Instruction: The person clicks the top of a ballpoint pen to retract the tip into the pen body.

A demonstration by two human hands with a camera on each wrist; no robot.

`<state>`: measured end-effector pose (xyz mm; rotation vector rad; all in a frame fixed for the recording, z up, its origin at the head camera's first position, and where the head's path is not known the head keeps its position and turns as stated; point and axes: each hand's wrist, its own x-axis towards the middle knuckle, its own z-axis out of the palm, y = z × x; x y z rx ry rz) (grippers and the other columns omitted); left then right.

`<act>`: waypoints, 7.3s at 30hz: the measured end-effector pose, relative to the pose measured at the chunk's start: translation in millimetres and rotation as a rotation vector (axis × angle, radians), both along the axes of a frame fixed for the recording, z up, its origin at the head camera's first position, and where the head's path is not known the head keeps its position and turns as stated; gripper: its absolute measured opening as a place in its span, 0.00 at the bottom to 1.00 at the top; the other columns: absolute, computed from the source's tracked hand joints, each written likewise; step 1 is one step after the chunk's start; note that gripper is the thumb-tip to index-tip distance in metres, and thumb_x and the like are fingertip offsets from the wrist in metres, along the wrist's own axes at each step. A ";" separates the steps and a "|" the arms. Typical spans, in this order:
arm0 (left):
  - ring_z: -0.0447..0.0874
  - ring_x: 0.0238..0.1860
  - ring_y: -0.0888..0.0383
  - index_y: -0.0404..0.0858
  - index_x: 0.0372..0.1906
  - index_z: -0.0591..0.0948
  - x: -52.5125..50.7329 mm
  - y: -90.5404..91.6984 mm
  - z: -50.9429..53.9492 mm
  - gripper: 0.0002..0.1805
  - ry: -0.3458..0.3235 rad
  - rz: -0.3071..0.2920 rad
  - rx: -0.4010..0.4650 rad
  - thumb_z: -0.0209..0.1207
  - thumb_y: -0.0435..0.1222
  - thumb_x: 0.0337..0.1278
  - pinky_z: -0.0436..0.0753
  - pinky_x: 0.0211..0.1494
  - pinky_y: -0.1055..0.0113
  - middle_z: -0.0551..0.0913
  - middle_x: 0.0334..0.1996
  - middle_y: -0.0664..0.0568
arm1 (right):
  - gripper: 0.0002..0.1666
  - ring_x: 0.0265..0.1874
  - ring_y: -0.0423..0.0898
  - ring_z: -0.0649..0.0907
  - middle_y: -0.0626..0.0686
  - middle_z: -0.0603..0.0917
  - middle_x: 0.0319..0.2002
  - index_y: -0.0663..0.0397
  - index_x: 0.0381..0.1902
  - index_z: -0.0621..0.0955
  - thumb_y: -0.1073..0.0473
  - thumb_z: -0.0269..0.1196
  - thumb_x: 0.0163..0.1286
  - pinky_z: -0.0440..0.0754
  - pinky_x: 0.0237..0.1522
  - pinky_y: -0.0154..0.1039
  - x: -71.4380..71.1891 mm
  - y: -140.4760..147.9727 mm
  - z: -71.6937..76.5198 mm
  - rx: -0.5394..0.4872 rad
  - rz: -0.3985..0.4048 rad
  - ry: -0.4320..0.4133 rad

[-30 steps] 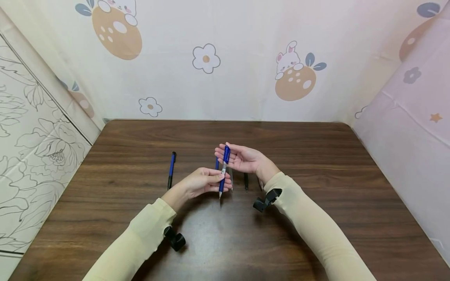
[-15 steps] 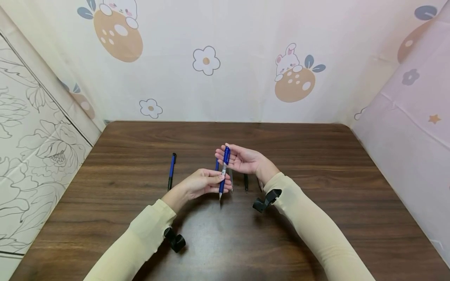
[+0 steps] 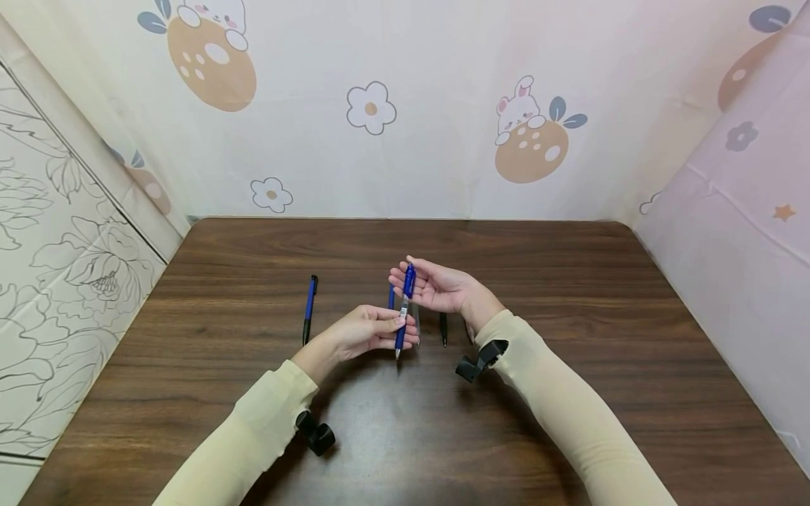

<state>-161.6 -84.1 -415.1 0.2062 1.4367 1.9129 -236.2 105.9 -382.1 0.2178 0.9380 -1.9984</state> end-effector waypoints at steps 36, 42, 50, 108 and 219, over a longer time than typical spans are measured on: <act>0.88 0.43 0.58 0.19 0.57 0.69 1.4 -1.0 2.0 0.18 0.012 -0.021 0.015 0.46 0.30 0.72 0.85 0.55 0.62 0.88 0.36 0.50 | 0.18 0.44 0.44 0.87 0.55 0.88 0.41 0.58 0.43 0.82 0.52 0.51 0.76 0.85 0.49 0.38 0.0 1.3 5.5 0.005 0.001 0.021; 0.88 0.43 0.58 0.19 0.58 0.69 3.0 -2.5 2.9 0.19 0.011 -0.027 0.016 0.47 0.31 0.71 0.85 0.55 0.61 0.88 0.37 0.49 | 0.18 0.45 0.45 0.87 0.55 0.88 0.42 0.59 0.50 0.80 0.53 0.50 0.76 0.84 0.51 0.38 -1.2 1.6 6.4 0.001 0.003 0.021; 0.88 0.44 0.58 0.21 0.58 0.70 3.5 -3.2 1.2 0.19 0.008 -0.021 0.015 0.47 0.31 0.72 0.85 0.55 0.62 0.88 0.38 0.49 | 0.26 0.45 0.45 0.87 0.56 0.88 0.43 0.56 0.67 0.69 0.53 0.52 0.75 0.84 0.51 0.39 -1.2 1.5 5.9 0.008 -0.015 0.012; 0.88 0.45 0.58 0.22 0.59 0.71 7.2 -5.8 6.1 0.22 0.068 0.036 -0.083 0.52 0.35 0.69 0.84 0.57 0.60 0.87 0.42 0.46 | 0.15 0.47 0.46 0.86 0.55 0.88 0.43 0.59 0.45 0.82 0.57 0.51 0.75 0.84 0.54 0.38 2.5 4.8 7.6 -0.035 0.016 0.058; 0.86 0.36 0.43 0.32 0.46 0.82 -0.1 -23.5 14.4 0.19 0.838 0.400 -1.525 0.65 0.43 0.56 0.86 0.33 0.51 0.85 0.36 0.40 | 0.29 0.39 0.38 0.86 0.45 0.86 0.38 0.67 0.67 0.66 0.58 0.53 0.74 0.84 0.55 0.38 15.9 31.8 3.6 0.533 0.012 0.500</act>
